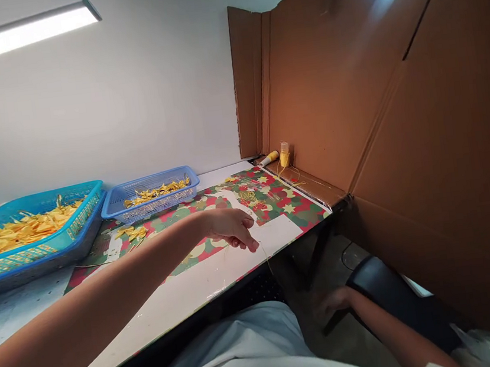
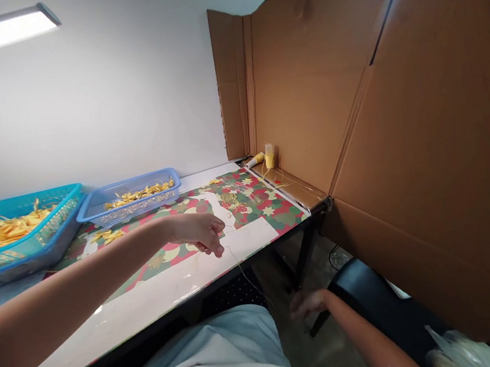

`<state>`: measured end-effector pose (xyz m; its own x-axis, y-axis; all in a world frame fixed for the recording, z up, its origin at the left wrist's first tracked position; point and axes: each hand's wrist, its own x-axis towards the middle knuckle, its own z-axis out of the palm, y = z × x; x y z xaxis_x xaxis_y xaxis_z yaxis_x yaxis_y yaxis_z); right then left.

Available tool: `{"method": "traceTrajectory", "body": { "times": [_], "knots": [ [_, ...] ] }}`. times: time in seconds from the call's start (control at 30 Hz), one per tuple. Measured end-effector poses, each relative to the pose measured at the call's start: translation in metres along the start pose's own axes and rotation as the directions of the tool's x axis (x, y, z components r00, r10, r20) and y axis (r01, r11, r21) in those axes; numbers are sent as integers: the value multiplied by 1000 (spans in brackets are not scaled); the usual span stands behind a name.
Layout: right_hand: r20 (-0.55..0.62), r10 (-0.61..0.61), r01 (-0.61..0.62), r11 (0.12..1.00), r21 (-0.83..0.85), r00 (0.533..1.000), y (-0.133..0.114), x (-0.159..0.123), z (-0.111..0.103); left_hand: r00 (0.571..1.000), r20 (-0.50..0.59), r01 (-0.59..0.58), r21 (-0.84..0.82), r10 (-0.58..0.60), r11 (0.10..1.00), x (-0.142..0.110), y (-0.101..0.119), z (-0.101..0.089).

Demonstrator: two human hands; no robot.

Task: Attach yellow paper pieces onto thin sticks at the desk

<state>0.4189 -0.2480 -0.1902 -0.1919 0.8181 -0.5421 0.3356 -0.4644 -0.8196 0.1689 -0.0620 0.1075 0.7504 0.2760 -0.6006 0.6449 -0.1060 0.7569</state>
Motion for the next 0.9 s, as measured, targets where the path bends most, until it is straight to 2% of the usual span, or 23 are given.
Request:
{"method": "traceTrajectory", "body": {
  "times": [0.07,0.17,0.2,0.23,0.3,0.37,0.4,0.47,0.53,0.73,0.83,0.9],
  "knots": [
    [74,-8,10,999,-34,997,-23,-7,-7,1000,4,7,1,-7,1000,2,-1,0],
    [44,-173,175,983,-55,984,-83,-26,-21,1000,9,11,9,-11,1000,6,-3,0],
    [-22,-279,278,960,-46,960,-106,-33,-23,1000,18,5,10,-5,1000,7,-3,0],
    [-131,-395,394,918,-33,909,-130,-39,-22,1000,29,-4,12,3,1000,7,-2,0],
    [-289,-581,594,803,-49,761,-173,-47,-10,999,44,-17,16,16,1000,8,-1,2],
    [-353,-676,693,714,-98,647,-204,-47,10,999,39,-22,17,21,1000,7,2,4],
    [-359,-697,718,689,-97,620,-214,-44,20,999,28,-21,16,20,1000,7,3,6],
    [-339,-714,748,662,-42,613,-226,-36,36,1000,-3,-17,9,17,1000,5,6,8],
    [-352,-710,769,638,45,610,-230,-28,44,999,-39,-15,2,15,1000,3,9,9],
    [-314,-705,760,643,95,636,-240,-30,34,997,-77,-24,16,25,1000,-2,13,2],
    [-350,-673,747,649,141,651,-244,-33,32,996,-63,-60,15,61,998,-2,12,-2],
    [-386,-660,753,636,169,644,-246,-31,33,995,-65,-71,5,71,997,-1,11,-2]
  ]
}}
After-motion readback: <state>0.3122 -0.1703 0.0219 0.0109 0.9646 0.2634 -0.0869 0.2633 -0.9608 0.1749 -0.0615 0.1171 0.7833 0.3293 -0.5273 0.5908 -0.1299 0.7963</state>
